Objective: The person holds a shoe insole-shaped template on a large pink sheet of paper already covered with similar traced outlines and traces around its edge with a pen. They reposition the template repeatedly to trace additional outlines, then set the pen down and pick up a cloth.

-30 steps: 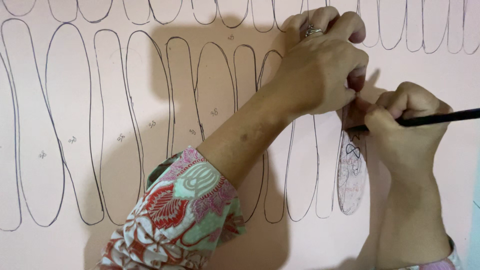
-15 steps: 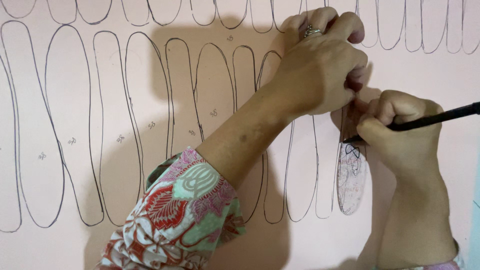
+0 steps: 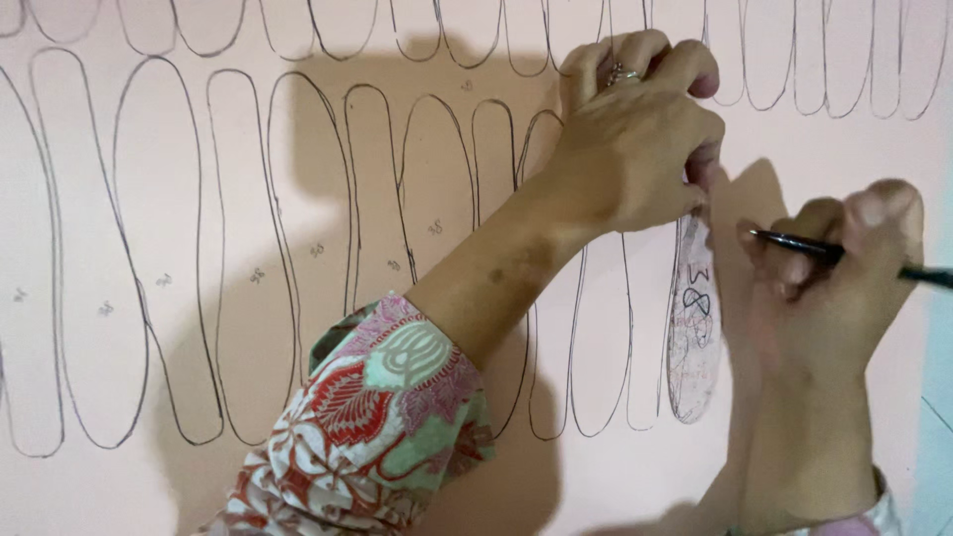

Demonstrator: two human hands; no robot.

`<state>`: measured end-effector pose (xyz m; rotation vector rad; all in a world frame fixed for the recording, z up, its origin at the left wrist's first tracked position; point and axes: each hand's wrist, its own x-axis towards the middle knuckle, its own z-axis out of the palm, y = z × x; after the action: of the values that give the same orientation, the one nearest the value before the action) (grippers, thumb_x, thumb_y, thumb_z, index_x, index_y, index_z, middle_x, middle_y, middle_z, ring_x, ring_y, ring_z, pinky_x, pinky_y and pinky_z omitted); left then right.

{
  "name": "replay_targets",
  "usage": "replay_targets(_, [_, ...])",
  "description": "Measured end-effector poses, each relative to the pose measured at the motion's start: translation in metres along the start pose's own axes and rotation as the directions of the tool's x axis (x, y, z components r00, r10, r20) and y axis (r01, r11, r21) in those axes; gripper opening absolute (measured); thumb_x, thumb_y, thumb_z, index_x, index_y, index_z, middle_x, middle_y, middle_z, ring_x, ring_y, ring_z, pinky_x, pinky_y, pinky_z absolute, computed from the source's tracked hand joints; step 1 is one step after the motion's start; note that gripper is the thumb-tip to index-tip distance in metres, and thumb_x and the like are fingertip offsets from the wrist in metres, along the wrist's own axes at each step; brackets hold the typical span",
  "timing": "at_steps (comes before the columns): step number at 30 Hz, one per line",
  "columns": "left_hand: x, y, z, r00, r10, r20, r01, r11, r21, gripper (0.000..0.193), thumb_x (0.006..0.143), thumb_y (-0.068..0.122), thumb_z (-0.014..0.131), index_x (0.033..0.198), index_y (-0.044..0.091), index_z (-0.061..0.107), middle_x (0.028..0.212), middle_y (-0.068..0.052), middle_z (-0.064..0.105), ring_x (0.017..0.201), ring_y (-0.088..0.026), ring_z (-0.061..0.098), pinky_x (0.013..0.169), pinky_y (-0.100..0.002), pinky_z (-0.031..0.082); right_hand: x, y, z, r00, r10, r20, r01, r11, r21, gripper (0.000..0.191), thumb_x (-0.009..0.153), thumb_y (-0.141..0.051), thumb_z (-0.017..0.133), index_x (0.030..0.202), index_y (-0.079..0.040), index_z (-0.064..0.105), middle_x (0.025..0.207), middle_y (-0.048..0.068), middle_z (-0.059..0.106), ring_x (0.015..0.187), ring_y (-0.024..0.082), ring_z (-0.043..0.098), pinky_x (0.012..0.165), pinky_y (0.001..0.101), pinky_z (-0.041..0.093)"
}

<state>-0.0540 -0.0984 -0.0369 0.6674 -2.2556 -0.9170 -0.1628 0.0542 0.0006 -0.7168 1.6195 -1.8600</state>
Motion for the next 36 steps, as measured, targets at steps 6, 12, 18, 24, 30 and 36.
replay_targets(6, [0.003,0.004,-0.010,0.997,-0.012,0.071,0.010,1.000,0.028,0.011,0.059,0.018,0.083,0.060,0.026,0.074,0.121,0.000,0.059,0.125,-0.024,0.041,0.110,-0.055,0.018,-0.028,0.017,-0.005,0.972,0.119,-0.201,-0.102,0.990,0.095,0.036,0.107,-0.040,0.057,0.087,-0.016,0.038,0.060,0.000,0.033,0.052,0.014,0.030,0.052,0.0321,0.033])
replay_targets(12, [-0.006,-0.002,-0.010,0.997,0.034,0.075,-0.038,0.998,0.042,0.008,0.065,0.022,0.084,0.067,0.025,0.077,0.125,-0.003,0.059,0.130,-0.029,0.039,0.111,-0.057,0.017,-0.029,0.034,-0.004,0.974,0.088,-0.209,-0.065,0.992,0.112,0.034,0.101,-0.032,0.055,0.080,-0.014,0.036,0.061,0.004,0.036,0.049,0.016,0.029,0.041,0.0316,0.024])
replay_targets(18, [-0.011,0.019,-0.020,0.970,-0.139,0.202,0.103,0.978,0.180,0.004,0.077,0.023,0.078,0.078,0.026,0.080,0.144,-0.002,0.053,0.147,-0.034,0.028,0.117,-0.066,0.005,-0.029,0.038,0.021,0.980,0.112,-0.165,-0.072,0.970,0.232,0.033,0.101,-0.024,0.044,0.072,-0.011,0.035,0.058,0.004,0.038,0.041,0.012,0.029,0.035,0.0296,0.025])
replay_targets(24, [-0.031,0.042,-0.020,0.928,-0.358,0.106,0.338,0.925,0.174,0.012,0.077,0.036,0.080,0.087,0.029,0.082,0.158,0.000,0.045,0.155,-0.032,0.019,0.122,-0.065,-0.003,-0.026,0.035,0.025,0.991,0.086,-0.107,-0.074,0.991,0.110,0.025,0.096,-0.020,0.037,0.073,-0.012,0.036,0.059,0.003,0.040,0.044,0.011,0.032,0.037,0.0287,0.028])
replay_targets(30, [-0.035,0.032,-0.015,0.952,-0.299,0.069,0.274,0.930,0.246,0.020,0.070,0.037,0.084,0.089,0.031,0.083,0.154,-0.001,0.046,0.151,-0.036,0.025,0.119,-0.064,0.002,-0.018,0.040,0.018,0.945,0.295,-0.142,-0.257,0.937,0.236,0.028,0.098,-0.021,0.041,0.072,-0.012,0.035,0.058,0.003,0.037,0.041,0.012,0.029,0.036,0.0308,0.027])
replay_targets(36, [-0.037,0.030,-0.014,0.965,-0.261,0.043,0.247,0.948,0.202,0.022,0.065,0.034,0.086,0.086,0.031,0.081,0.149,0.003,0.053,0.149,-0.033,0.031,0.120,-0.065,0.004,-0.019,0.033,0.000,0.973,0.211,0.097,-0.231,0.928,0.293,0.040,0.111,-0.039,0.045,0.085,-0.008,0.044,0.061,0.002,0.042,0.049,0.012,0.040,0.065,0.0358,0.057])
